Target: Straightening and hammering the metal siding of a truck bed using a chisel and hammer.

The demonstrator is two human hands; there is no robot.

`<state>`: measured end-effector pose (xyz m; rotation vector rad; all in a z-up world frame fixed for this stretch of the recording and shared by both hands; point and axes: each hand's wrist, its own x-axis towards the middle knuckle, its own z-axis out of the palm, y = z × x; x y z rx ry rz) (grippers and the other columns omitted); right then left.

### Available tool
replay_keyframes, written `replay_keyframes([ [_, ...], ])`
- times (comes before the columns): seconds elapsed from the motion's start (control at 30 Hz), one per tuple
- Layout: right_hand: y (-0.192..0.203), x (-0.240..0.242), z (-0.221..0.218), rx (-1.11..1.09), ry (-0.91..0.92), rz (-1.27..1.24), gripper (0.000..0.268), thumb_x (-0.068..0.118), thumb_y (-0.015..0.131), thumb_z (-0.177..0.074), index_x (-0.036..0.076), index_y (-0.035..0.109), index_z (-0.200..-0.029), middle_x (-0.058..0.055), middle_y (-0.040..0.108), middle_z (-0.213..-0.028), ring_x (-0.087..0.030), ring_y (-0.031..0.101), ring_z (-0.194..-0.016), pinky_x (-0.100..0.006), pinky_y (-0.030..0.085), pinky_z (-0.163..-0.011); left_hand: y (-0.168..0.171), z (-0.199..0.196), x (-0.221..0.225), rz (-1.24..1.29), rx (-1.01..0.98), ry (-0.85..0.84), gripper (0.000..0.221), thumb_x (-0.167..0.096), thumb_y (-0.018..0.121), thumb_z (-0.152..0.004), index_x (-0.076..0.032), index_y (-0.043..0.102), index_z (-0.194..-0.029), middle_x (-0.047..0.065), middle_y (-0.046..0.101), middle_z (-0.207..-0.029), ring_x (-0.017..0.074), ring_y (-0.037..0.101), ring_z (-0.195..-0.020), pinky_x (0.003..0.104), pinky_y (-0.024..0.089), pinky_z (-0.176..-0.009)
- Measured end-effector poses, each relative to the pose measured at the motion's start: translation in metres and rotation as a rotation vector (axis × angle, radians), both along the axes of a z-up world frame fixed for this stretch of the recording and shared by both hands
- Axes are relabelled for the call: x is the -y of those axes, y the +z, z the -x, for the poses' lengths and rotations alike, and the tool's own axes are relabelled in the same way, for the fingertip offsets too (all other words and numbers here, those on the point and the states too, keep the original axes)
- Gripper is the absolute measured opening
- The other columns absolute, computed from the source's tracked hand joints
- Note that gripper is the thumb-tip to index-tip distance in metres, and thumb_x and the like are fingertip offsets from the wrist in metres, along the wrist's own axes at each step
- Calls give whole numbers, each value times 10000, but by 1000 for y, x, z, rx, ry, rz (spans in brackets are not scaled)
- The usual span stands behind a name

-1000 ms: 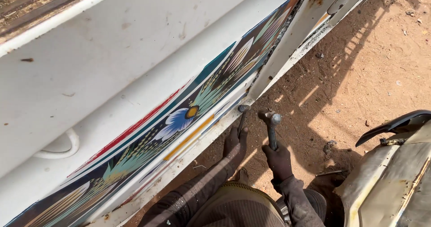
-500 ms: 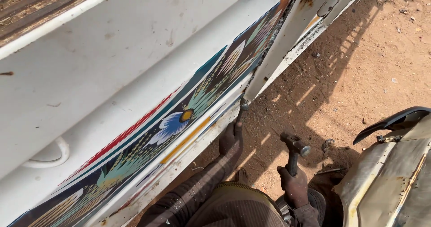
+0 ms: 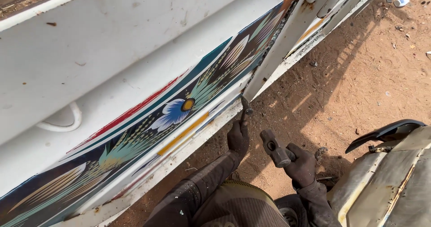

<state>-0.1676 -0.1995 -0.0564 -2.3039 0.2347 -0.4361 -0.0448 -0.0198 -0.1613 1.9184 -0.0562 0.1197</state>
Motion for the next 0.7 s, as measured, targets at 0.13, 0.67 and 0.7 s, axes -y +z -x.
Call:
replay_keyframes([
  [0.13, 20, -1, -4, 180, 132, -93, 307, 207, 802, -769, 52, 578, -627, -69, 493, -501, -134, 488, -420, -347, 365, -417, 19, -5, -15, -50, -87, -24, 410, -478, 419, -1075, -127, 611, -1167, 41, 598, -631, 185, 603, -489, 384, 470, -441],
  [0.67, -52, -13, -39, -109, 62, 44, 139, 216, 733, -849, 78, 745, -857, -141, 683, -619, -243, 672, -493, -369, 513, -499, 25, 2, -21, -17, -199, -130, 526, -535, 375, -1071, -143, 570, -1362, 36, 645, -784, 180, 663, -625, 377, 537, -556],
  [0.7, -50, -11, -35, -106, 70, 43, 139, 216, 733, -849, 78, 745, -857, -141, 683, -619, -243, 672, -493, -369, 513, -499, 24, 0, -21, -17, -196, -122, 526, -535, 375, -1071, -143, 570, -1362, 36, 645, -784, 180, 663, -625, 377, 537, -556],
])
